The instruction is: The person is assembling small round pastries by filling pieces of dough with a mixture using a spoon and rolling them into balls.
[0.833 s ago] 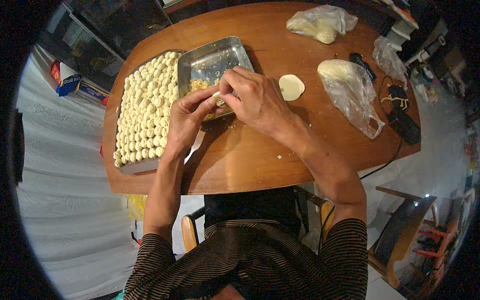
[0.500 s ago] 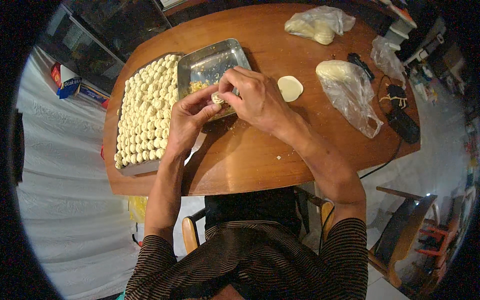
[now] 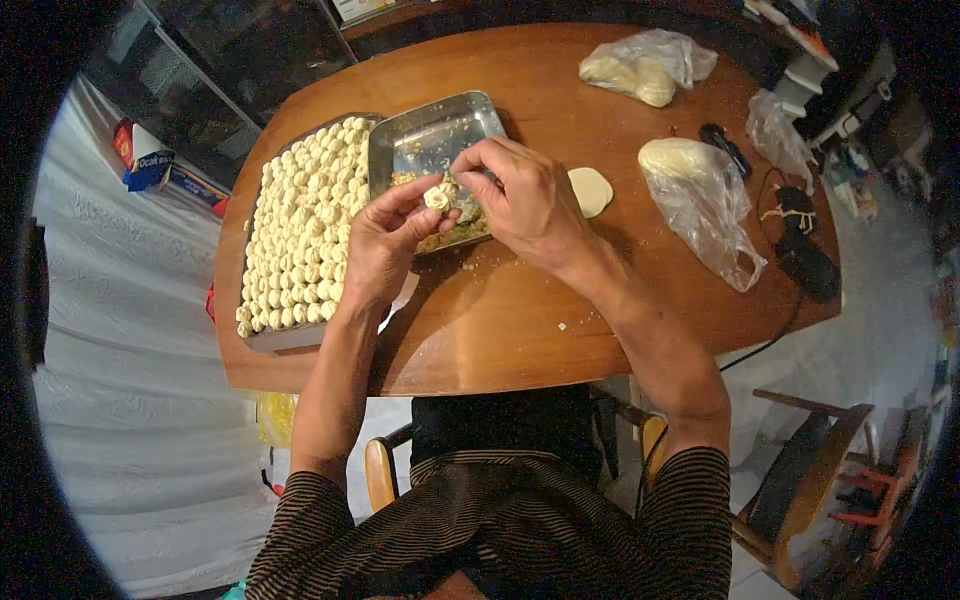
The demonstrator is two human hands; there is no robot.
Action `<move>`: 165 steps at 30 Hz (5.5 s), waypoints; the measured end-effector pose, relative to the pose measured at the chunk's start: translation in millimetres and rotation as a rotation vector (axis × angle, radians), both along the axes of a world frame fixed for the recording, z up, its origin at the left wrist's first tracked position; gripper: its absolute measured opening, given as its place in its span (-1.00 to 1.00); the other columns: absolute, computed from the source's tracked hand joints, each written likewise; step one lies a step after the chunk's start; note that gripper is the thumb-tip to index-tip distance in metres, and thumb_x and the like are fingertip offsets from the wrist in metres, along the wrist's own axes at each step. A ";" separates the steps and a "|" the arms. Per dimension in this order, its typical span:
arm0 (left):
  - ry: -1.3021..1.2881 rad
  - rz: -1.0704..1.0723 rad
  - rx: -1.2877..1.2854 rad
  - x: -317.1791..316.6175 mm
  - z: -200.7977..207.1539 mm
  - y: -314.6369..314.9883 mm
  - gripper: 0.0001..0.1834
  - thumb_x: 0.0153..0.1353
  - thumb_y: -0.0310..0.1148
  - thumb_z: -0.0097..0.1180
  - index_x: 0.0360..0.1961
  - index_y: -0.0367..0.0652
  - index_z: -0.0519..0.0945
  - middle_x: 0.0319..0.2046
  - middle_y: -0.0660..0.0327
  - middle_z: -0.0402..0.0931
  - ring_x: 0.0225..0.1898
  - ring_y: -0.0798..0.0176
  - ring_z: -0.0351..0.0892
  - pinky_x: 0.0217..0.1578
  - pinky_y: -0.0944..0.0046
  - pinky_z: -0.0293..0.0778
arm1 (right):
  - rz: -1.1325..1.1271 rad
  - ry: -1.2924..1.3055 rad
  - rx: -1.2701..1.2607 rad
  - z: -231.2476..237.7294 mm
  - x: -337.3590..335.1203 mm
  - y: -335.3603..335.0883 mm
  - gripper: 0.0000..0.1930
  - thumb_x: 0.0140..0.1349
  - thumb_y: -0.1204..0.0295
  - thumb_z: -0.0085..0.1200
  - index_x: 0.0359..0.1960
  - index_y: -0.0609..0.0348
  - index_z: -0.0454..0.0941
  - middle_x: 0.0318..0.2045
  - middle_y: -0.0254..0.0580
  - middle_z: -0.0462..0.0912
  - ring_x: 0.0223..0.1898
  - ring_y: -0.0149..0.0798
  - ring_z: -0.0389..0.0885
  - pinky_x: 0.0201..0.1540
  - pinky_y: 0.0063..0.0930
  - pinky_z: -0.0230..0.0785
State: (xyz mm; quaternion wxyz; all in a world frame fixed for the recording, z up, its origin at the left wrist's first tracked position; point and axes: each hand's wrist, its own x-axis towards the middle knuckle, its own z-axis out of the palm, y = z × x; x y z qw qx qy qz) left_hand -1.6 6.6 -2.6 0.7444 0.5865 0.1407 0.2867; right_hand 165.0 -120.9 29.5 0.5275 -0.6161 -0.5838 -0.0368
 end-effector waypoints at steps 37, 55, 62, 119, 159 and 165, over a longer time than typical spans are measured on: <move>-0.058 0.018 0.004 -18.7 20.2 14.2 -0.60 0.40 -0.59 0.26 0.23 -0.43 0.56 -0.15 -0.01 0.77 -0.05 0.20 0.81 0.02 0.32 0.72 | -0.011 -0.050 -0.150 -15.0 -6.3 9.0 -0.80 0.41 0.60 0.19 0.02 0.32 0.70 -0.27 -0.12 0.69 -0.36 -0.30 0.68 -0.28 -0.40 0.53; 0.254 0.673 0.418 -284.4 31.6 130.9 -0.62 0.41 -0.52 0.25 0.22 -0.35 0.59 -0.06 0.13 0.73 -0.05 0.28 0.75 0.05 0.26 0.66 | -0.006 -0.093 -0.137 -24.3 -16.3 13.2 -0.83 0.42 0.57 0.17 -0.03 0.31 0.73 -0.30 -0.14 0.70 -0.44 -0.37 0.60 -0.35 -0.44 0.45; 0.495 0.720 0.594 -326.0 4.9 138.8 -0.64 0.31 -0.53 0.38 0.11 -0.27 0.66 -0.16 0.28 0.70 -0.12 0.41 0.68 -0.02 0.33 0.62 | -0.004 -0.082 -0.191 -28.3 -15.2 15.1 -0.83 0.42 0.56 0.16 -0.05 0.32 0.73 -0.31 -0.13 0.70 -0.45 -0.33 0.61 -0.34 -0.43 0.47; 1.215 0.652 1.148 -279.3 18.5 156.2 -0.74 0.13 -0.49 0.20 -0.15 -0.25 0.76 -0.36 -0.19 0.70 -0.26 -0.26 0.74 -0.22 -0.12 0.61 | 0.038 -0.206 -0.111 -19.8 -13.3 12.5 -0.84 0.35 0.63 0.22 -0.07 0.30 0.71 -0.29 -0.06 0.72 -0.37 -0.16 0.70 -0.30 -0.36 0.53; 0.001 0.171 1.114 30.8 -7.9 -50.9 -0.59 0.25 -0.65 0.30 0.13 -0.24 0.62 -0.10 -0.09 0.69 -0.10 -0.17 0.74 -0.04 0.01 0.65 | -0.327 -0.016 -0.879 -31.9 135.8 -33.8 -0.70 0.02 0.25 0.53 -0.40 0.20 0.71 -0.40 -0.02 0.79 -0.33 -0.07 0.77 -0.23 -0.18 0.54; -0.022 0.169 1.087 29.6 -8.9 -55.0 -0.57 0.23 -0.65 0.32 0.14 -0.24 0.63 -0.09 -0.11 0.69 -0.08 -0.18 0.73 -0.03 0.01 0.65 | -0.269 0.044 -0.855 -37.5 142.4 -36.5 -0.71 0.07 0.30 0.51 -0.44 0.27 0.68 -0.53 -0.14 0.71 -0.45 -0.27 0.66 -0.34 -0.28 0.47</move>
